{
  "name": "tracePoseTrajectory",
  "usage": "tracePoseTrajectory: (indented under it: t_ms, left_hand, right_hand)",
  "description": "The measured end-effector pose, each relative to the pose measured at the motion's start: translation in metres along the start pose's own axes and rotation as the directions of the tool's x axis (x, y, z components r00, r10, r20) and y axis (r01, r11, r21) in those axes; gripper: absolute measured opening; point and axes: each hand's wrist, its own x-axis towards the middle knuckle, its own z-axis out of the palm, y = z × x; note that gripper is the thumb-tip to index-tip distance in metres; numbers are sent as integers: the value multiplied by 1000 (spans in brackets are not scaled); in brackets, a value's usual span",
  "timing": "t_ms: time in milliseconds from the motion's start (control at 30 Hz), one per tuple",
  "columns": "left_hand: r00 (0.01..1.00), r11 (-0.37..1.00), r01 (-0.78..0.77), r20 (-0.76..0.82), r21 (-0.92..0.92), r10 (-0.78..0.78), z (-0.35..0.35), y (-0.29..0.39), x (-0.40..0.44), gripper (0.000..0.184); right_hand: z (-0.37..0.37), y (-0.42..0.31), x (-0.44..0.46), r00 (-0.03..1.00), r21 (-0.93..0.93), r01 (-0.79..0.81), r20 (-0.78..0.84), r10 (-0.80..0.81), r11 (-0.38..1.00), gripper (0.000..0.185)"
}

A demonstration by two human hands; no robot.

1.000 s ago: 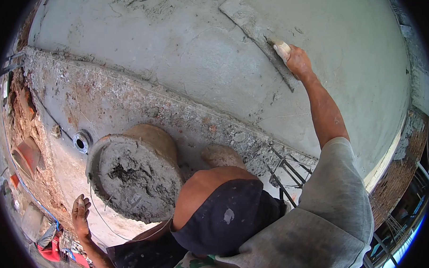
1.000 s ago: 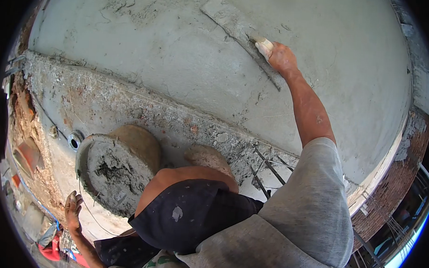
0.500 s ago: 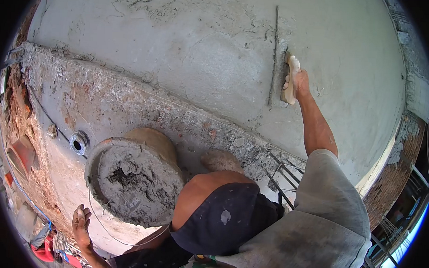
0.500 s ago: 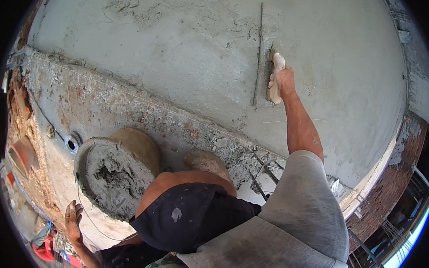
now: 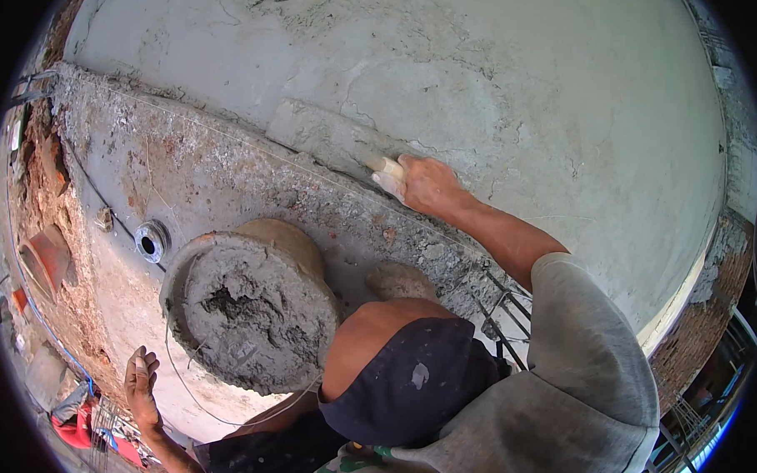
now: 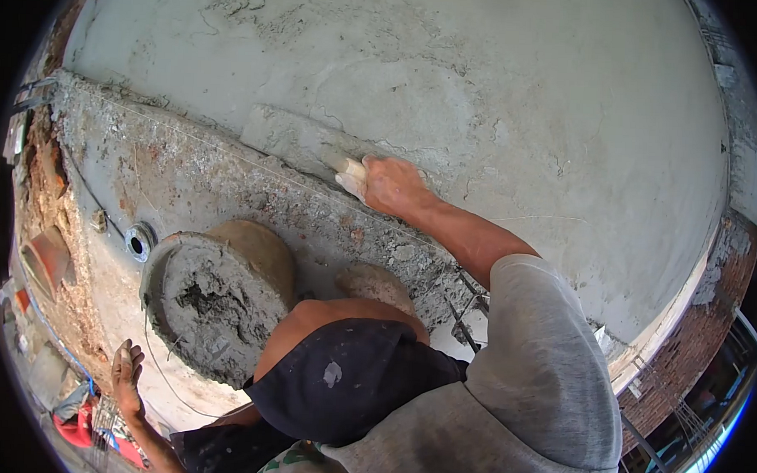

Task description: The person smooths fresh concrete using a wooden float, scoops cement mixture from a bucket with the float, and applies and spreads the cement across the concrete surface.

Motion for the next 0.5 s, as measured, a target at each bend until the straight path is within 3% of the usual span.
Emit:
tracePoseTrajectory:
  t_ms: [67,133,300,500]
  left_hand:
    - [999,999,44,30,23,-44,5,4,-1,53]
    - [994,997,77,82,15,-78,5,-4,5,52]
    - [995,994,93,16,56,-94,-2,-3,20,52]
    - [987,990,91,125,106,-104,4,3,29,54]
  right_hand:
    - [6,9,-20,998,-40,-46,28,48,998,48]
    - [1,21,-26,997,-75,-76,-36,73,994,53]
    - [-20,62,-18,953,-122,-215,-245,180,969,55]
    - [-78,170,12,754,-79,-443,-572,323,893,59]
